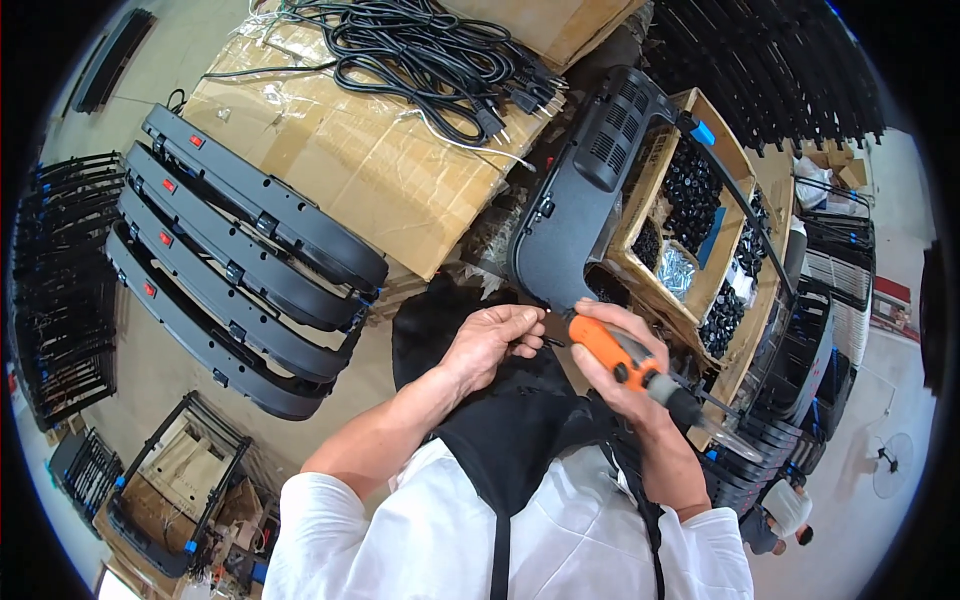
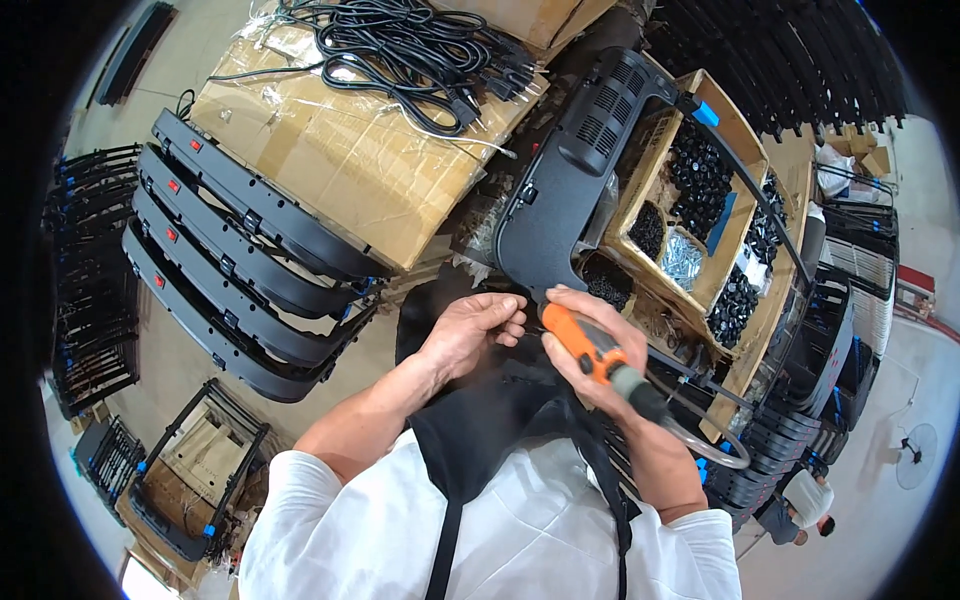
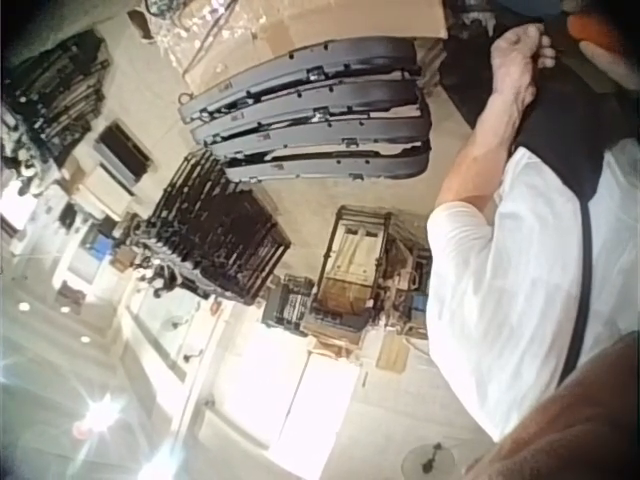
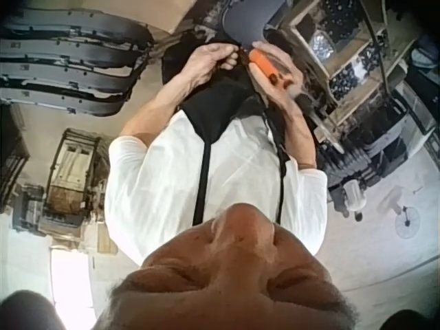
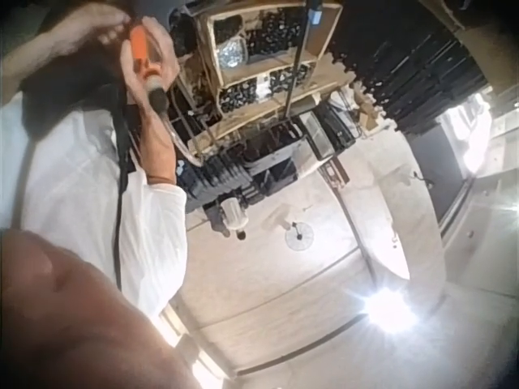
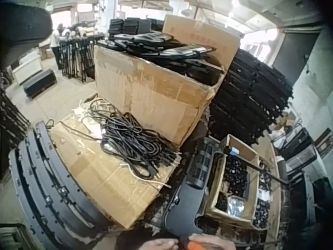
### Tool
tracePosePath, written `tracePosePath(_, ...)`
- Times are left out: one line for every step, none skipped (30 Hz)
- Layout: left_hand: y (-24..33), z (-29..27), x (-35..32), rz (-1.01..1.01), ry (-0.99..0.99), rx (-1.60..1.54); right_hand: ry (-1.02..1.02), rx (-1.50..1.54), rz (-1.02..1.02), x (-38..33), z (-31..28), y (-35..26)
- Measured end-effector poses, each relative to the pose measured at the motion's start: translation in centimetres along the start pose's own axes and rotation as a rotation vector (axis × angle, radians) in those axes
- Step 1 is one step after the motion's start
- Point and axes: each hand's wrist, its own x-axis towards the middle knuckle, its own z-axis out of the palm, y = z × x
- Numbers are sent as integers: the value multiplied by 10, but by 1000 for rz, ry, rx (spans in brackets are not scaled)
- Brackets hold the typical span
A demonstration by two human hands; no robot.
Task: Assembling components onto a metal frame for outdoor equipment using a power screwdriver and pliers.
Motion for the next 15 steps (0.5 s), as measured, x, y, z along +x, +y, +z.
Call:
tracePosePath(2,2,2,-14,26,-47,9,55,-90,0,-6,2)
tracePosePath(3,3,5,-27,52,-94,35,113,-119,1,-9,1)
tracePosePath(7,8,8,-28,49,-93,66,169,-148,3,-13,-2)
tracePosePath(10,13,11,-25,59,-199,38,148,-161,6,-19,-3)
tracePosePath(13,18,13,-21,68,-305,39,146,-162,8,-20,-4)
tracePosePath(16,23,16,-7,68,-356,24,190,-170,11,-20,-4)
tracePosePath(18,27,19,-5,67,-355,7,234,-178,14,-21,-5)
tracePosePath(20,30,22,-3,71,-381,7,234,-180,17,-22,-5)
tracePosePath(22,33,25,-2,73,-407,-6,195,-187,19,-23,-5)
tracePosePath(24,35,27,-16,66,-413,-20,155,-195,22,-25,-6)
tracePosePath(25,36,28,-16,65,-413,-20,154,-196,25,-26,-7)
tracePosePath(27,39,28,13,69,-442,-16,158,-203,27,-26,-8)
tracePosePath(29,40,29,41,74,-470,-13,162,-210,30,-27,-8)
tracePosePath(30,40,30,41,73,-471,-13,160,-210,33,-27,-7)
tracePosePath(32,40,31,45,53,-490,-15,160,-209,35,-28,-7)
